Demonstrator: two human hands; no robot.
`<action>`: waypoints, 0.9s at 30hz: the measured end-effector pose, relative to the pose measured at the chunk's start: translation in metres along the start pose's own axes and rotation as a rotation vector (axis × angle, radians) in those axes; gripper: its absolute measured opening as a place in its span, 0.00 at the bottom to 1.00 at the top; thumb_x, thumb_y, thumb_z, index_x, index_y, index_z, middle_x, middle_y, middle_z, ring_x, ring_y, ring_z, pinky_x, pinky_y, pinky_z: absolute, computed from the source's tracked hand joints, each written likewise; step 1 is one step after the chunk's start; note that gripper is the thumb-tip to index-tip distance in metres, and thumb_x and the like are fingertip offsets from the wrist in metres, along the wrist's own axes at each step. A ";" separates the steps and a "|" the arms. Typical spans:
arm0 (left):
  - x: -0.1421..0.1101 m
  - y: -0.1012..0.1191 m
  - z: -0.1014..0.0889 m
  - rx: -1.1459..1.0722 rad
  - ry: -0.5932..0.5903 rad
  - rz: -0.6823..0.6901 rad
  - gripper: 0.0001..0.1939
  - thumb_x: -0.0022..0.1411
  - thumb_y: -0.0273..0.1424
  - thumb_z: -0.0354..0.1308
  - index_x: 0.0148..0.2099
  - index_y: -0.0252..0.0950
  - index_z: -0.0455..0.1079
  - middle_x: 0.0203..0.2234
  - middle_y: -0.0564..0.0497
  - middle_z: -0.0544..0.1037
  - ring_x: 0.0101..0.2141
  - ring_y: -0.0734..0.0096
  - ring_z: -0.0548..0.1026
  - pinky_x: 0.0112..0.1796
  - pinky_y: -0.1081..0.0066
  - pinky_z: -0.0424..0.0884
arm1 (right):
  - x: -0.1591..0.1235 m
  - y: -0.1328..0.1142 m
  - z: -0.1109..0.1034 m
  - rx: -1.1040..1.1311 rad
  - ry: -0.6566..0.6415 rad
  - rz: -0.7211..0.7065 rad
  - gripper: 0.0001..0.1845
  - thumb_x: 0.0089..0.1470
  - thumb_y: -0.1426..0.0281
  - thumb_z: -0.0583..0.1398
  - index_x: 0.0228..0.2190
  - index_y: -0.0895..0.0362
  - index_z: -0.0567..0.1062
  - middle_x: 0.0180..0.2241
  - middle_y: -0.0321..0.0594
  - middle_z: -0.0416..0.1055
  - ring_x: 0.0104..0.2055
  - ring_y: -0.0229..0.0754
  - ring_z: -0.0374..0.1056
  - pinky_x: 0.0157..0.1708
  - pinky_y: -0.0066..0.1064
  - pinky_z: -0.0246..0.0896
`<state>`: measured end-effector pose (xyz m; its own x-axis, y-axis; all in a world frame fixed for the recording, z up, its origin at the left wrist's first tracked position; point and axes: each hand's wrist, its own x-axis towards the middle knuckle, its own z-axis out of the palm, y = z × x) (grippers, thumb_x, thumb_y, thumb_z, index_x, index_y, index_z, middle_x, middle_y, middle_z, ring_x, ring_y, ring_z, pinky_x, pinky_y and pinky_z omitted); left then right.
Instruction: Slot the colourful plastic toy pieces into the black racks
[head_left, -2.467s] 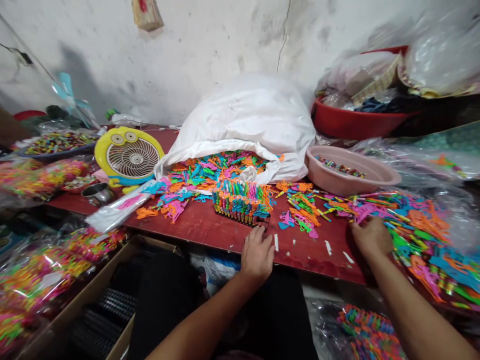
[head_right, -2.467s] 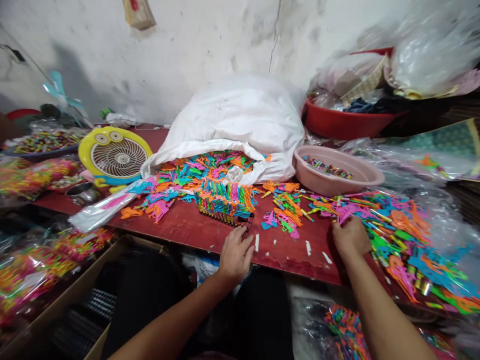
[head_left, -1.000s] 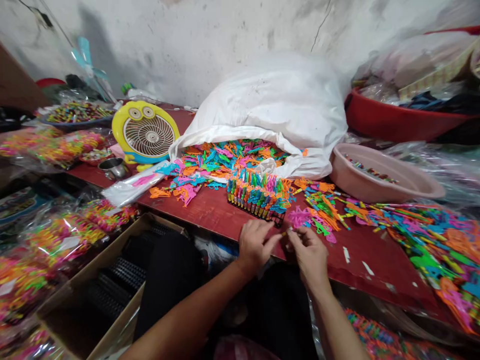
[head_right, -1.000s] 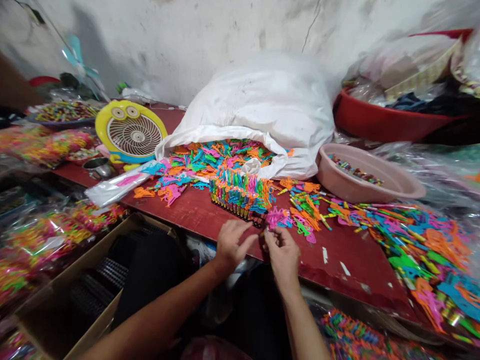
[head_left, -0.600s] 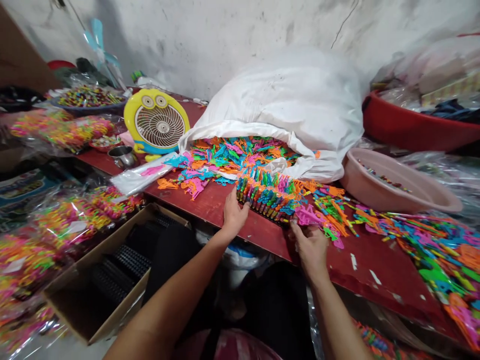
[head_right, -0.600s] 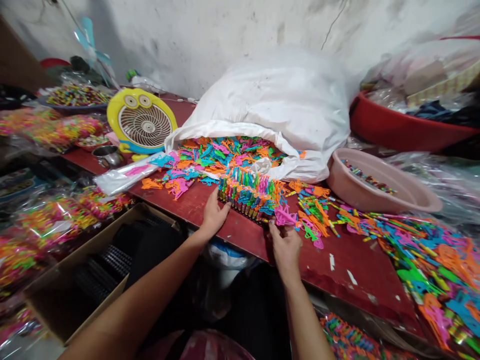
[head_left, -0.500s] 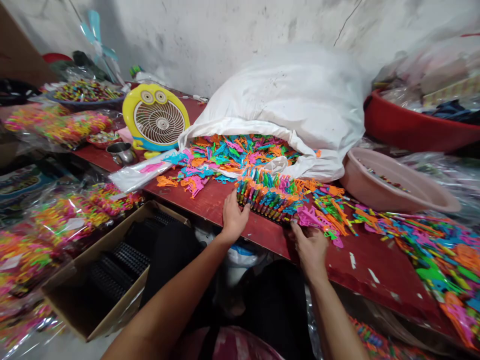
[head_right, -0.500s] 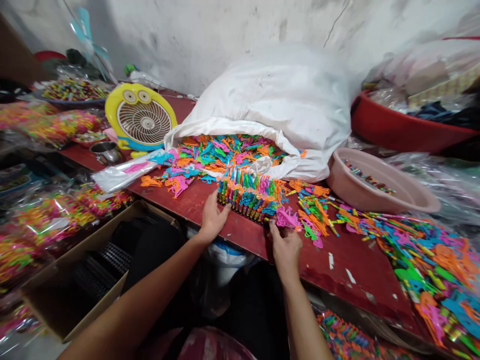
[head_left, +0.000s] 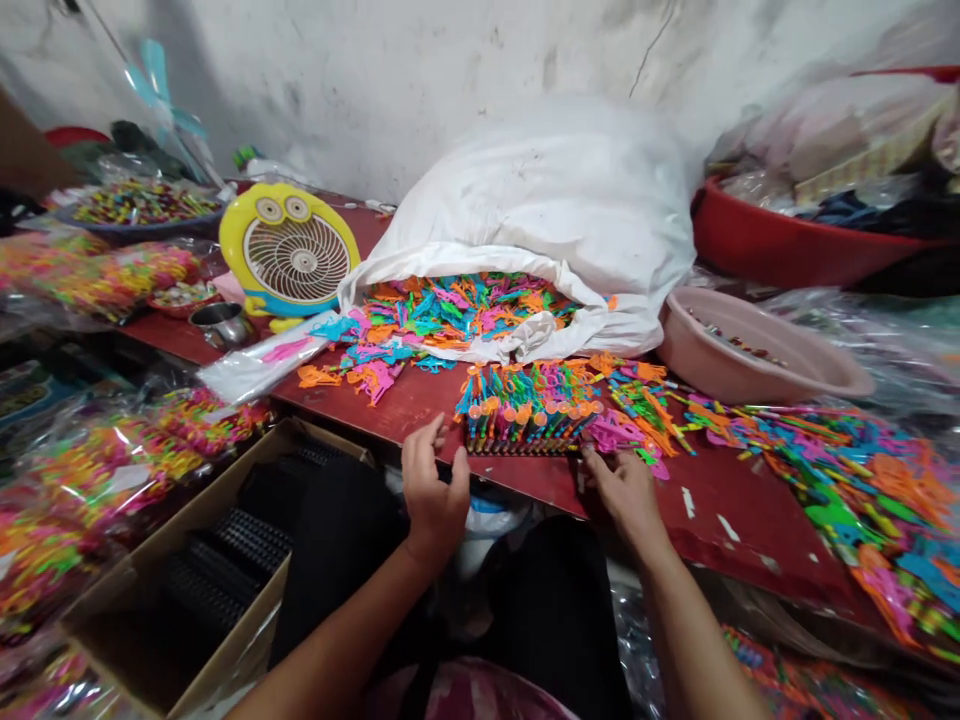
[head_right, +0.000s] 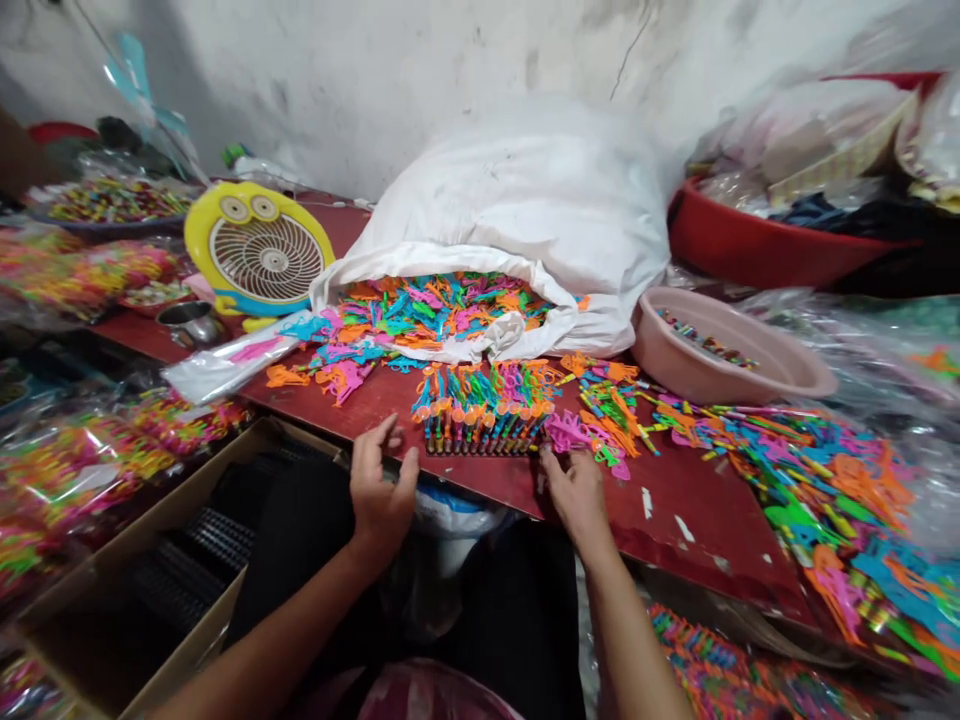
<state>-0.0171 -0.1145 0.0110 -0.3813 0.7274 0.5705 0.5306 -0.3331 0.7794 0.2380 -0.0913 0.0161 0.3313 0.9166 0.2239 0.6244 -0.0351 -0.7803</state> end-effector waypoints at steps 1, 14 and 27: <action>0.008 0.006 -0.003 0.018 0.040 0.064 0.21 0.64 0.29 0.56 0.59 0.35 0.65 0.46 0.43 0.72 0.46 0.61 0.73 0.50 0.59 0.71 | 0.003 0.000 -0.002 -0.046 -0.027 -0.014 0.24 0.47 0.48 0.59 0.15 0.54 0.67 0.13 0.36 0.62 0.18 0.37 0.56 0.18 0.29 0.45; 0.104 0.098 0.045 0.141 -0.758 0.832 0.16 0.67 0.35 0.56 0.55 0.38 0.71 0.47 0.44 0.75 0.49 0.57 0.72 0.49 0.59 0.70 | -0.005 -0.003 0.011 -0.223 0.050 -0.269 0.20 0.61 0.57 0.49 0.29 0.56 0.71 0.27 0.46 0.72 0.28 0.43 0.65 0.29 0.33 0.55; 0.097 0.082 0.064 0.281 -0.970 0.739 0.19 0.71 0.35 0.50 0.62 0.43 0.67 0.43 0.46 0.76 0.43 0.63 0.75 0.42 0.66 0.72 | -0.008 -0.001 0.019 -0.266 0.006 -0.180 0.13 0.64 0.66 0.48 0.38 0.57 0.70 0.35 0.48 0.74 0.36 0.46 0.70 0.35 0.33 0.58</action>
<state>0.0380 -0.0332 0.1141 0.7268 0.6032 0.3286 0.5688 -0.7967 0.2042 0.2213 -0.0908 0.0036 0.2025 0.9153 0.3482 0.8360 0.0236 -0.5483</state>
